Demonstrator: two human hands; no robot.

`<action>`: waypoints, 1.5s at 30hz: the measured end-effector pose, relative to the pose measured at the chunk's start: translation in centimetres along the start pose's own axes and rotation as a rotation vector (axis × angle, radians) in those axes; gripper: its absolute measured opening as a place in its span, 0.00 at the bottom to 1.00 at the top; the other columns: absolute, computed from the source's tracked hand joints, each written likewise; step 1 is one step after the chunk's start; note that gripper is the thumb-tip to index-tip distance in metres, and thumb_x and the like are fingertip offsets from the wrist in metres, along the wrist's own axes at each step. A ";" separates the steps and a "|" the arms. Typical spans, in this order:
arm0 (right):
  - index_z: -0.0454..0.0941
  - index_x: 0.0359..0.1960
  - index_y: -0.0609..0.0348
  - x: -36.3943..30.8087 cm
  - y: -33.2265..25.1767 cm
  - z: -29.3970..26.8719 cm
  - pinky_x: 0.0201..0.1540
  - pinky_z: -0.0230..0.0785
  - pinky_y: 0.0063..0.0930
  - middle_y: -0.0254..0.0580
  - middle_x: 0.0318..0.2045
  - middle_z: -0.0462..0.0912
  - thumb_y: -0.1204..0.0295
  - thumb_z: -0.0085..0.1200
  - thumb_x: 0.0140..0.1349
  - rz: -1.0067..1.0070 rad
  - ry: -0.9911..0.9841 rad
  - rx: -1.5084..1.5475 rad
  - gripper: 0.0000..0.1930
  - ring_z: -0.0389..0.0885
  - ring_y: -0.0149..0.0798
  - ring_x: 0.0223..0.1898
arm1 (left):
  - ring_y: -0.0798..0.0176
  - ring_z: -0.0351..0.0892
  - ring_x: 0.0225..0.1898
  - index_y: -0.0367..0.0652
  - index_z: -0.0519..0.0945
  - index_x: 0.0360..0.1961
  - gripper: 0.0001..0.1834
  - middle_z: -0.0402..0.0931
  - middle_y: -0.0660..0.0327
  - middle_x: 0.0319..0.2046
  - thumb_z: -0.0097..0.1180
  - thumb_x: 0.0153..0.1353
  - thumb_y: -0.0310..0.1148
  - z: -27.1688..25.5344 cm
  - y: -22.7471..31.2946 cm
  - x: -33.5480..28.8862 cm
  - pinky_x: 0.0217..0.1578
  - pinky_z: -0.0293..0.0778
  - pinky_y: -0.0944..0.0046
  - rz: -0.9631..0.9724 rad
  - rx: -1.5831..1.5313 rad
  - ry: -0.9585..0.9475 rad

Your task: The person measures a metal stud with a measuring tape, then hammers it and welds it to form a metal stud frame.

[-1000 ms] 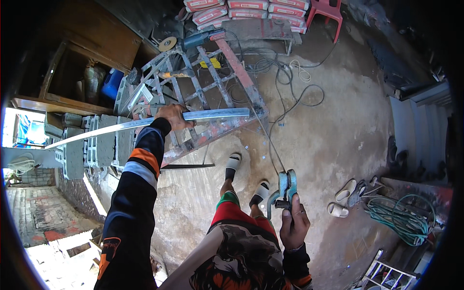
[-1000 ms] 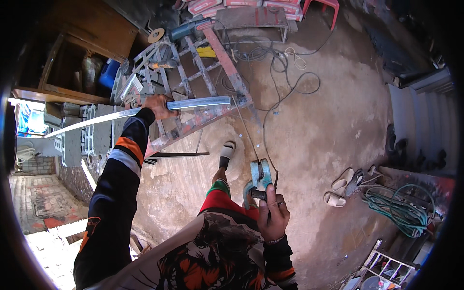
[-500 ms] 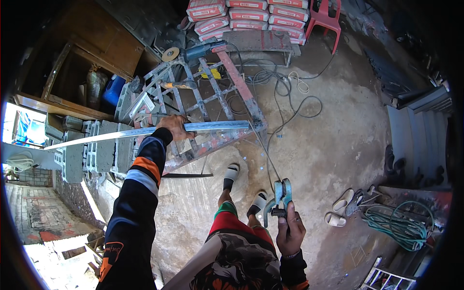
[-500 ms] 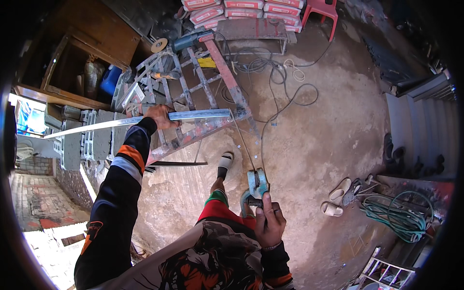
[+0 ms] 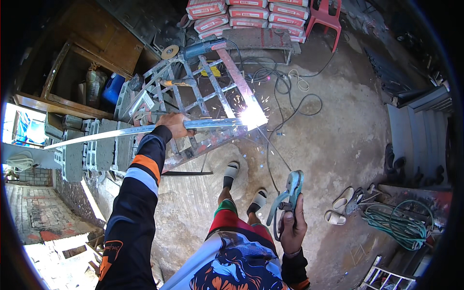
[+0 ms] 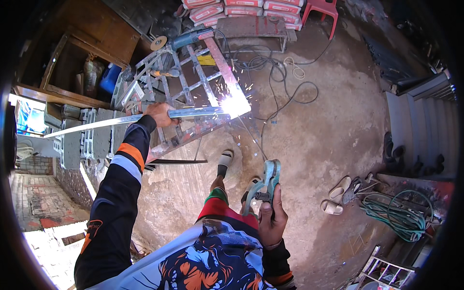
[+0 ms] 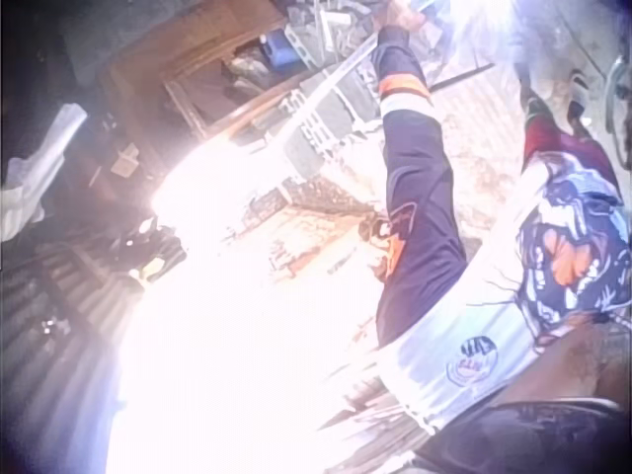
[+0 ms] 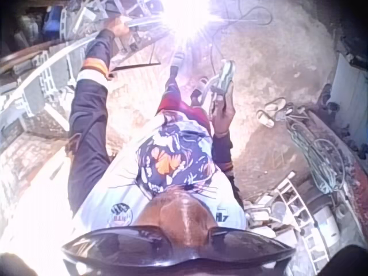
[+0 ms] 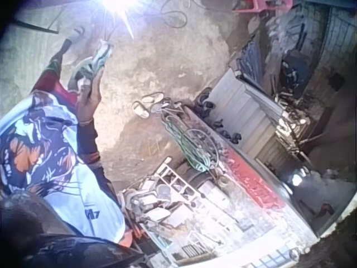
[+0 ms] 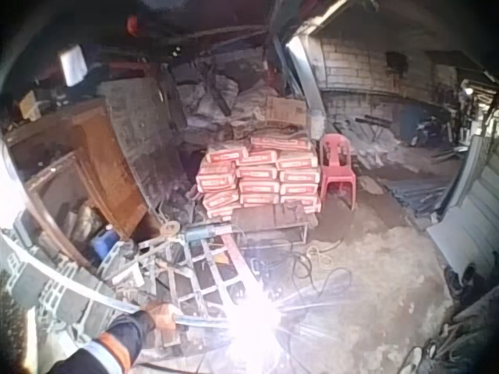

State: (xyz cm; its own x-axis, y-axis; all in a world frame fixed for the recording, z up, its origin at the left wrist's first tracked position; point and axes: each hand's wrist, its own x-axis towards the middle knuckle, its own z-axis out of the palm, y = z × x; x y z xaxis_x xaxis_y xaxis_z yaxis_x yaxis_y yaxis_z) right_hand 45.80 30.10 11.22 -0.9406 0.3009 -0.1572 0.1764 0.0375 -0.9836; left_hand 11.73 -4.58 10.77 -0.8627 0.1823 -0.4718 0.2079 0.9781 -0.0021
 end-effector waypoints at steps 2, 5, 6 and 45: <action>0.52 0.74 0.63 0.0 0.2 -0.2 0.23 0.61 0.19 0.28 0.23 0.71 0.67 0.44 0.75 0.024 0.020 -0.017 0.30 0.64 0.22 0.19 | 0.49 0.85 0.41 0.54 0.88 0.42 0.25 0.86 0.55 0.39 0.64 0.46 0.56 -0.2 0.3 -0.1 0.47 0.79 0.53 -0.016 0.054 -0.021; 0.60 0.71 0.68 0.3 0.7 -0.5 0.26 0.66 0.24 0.38 0.28 0.78 0.69 0.49 0.72 -0.176 0.041 -0.258 0.28 0.71 0.26 0.22 | 0.51 0.86 0.40 0.55 0.88 0.41 0.29 0.86 0.55 0.38 0.61 0.45 0.62 -0.8 0.8 -0.1 0.46 0.79 0.55 -0.046 0.122 -0.045; 0.63 0.69 0.69 0.4 0.8 -0.5 0.28 0.68 0.27 0.42 0.31 0.80 0.70 0.50 0.71 -0.324 0.043 -0.322 0.27 0.73 0.30 0.25 | 0.51 0.85 0.42 0.54 0.87 0.44 0.31 0.86 0.56 0.40 0.61 0.45 0.63 -1.0 0.9 -0.1 0.48 0.79 0.55 -0.060 0.121 -0.086; 0.72 0.64 0.61 0.6 0.8 -0.1 0.30 0.69 0.30 0.47 0.30 0.79 0.81 0.52 0.64 -0.437 -0.023 -0.392 0.24 0.75 0.40 0.27 | 0.50 0.86 0.42 0.49 0.87 0.44 0.34 0.86 0.53 0.40 0.61 0.45 0.65 -0.7 0.6 0.0 0.49 0.79 0.55 -0.052 0.104 -0.083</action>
State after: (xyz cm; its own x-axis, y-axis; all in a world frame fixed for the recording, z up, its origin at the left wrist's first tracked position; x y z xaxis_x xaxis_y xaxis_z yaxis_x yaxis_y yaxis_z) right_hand 45.41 30.40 10.32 -0.9555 0.1574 0.2493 -0.1394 0.5039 -0.8524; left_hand 11.52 -3.96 11.42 -0.8333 0.1187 -0.5400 0.2146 0.9696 -0.1180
